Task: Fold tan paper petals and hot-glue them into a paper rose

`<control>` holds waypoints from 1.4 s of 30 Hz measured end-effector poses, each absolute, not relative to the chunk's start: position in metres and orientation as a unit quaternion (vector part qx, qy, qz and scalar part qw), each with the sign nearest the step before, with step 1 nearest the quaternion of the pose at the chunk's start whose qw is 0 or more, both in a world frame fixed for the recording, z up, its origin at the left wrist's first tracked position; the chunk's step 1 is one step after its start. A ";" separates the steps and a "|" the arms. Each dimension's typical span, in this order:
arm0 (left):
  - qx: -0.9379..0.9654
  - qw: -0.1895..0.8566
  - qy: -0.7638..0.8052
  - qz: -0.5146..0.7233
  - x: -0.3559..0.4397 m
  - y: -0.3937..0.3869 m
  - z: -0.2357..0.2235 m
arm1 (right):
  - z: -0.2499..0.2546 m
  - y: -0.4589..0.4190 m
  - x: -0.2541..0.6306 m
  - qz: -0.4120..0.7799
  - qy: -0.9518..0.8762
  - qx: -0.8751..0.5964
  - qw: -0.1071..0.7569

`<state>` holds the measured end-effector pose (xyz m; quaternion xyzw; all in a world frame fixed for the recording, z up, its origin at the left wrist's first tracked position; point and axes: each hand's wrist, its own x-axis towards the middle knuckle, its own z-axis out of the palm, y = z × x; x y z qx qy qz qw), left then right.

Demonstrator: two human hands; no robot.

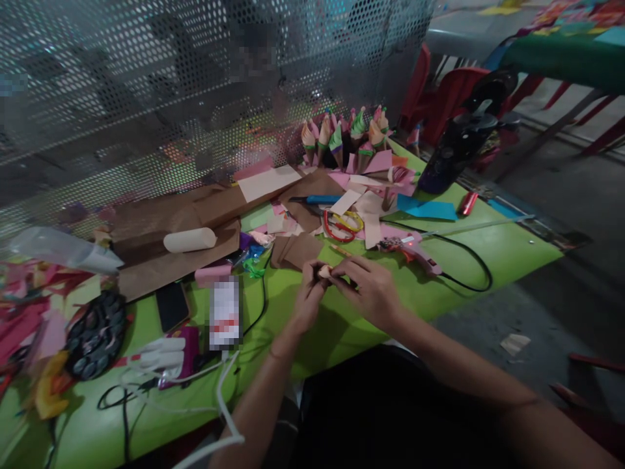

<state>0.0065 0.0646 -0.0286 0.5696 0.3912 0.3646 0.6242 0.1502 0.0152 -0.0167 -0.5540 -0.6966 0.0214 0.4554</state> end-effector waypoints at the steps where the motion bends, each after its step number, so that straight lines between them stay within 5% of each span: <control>1: 0.568 0.627 0.387 0.366 0.006 0.064 -0.028 | -0.017 0.015 0.150 0.024 -0.701 -0.551 0.453; 12: 0.569 0.618 0.386 0.383 0.007 0.065 -0.028 | -0.019 0.014 0.149 0.030 -0.734 -0.534 0.418; 20: 0.559 0.625 0.381 0.389 0.002 0.069 -0.043 | -0.018 0.008 0.164 0.092 -0.686 -0.535 0.484; 31: 0.542 0.646 0.382 0.378 0.000 0.071 -0.053 | -0.025 0.013 0.167 0.047 -0.726 -0.542 0.420; 42: 0.546 0.629 0.376 0.406 0.000 0.072 -0.050 | -0.013 0.002 0.201 0.023 -0.663 -0.595 0.452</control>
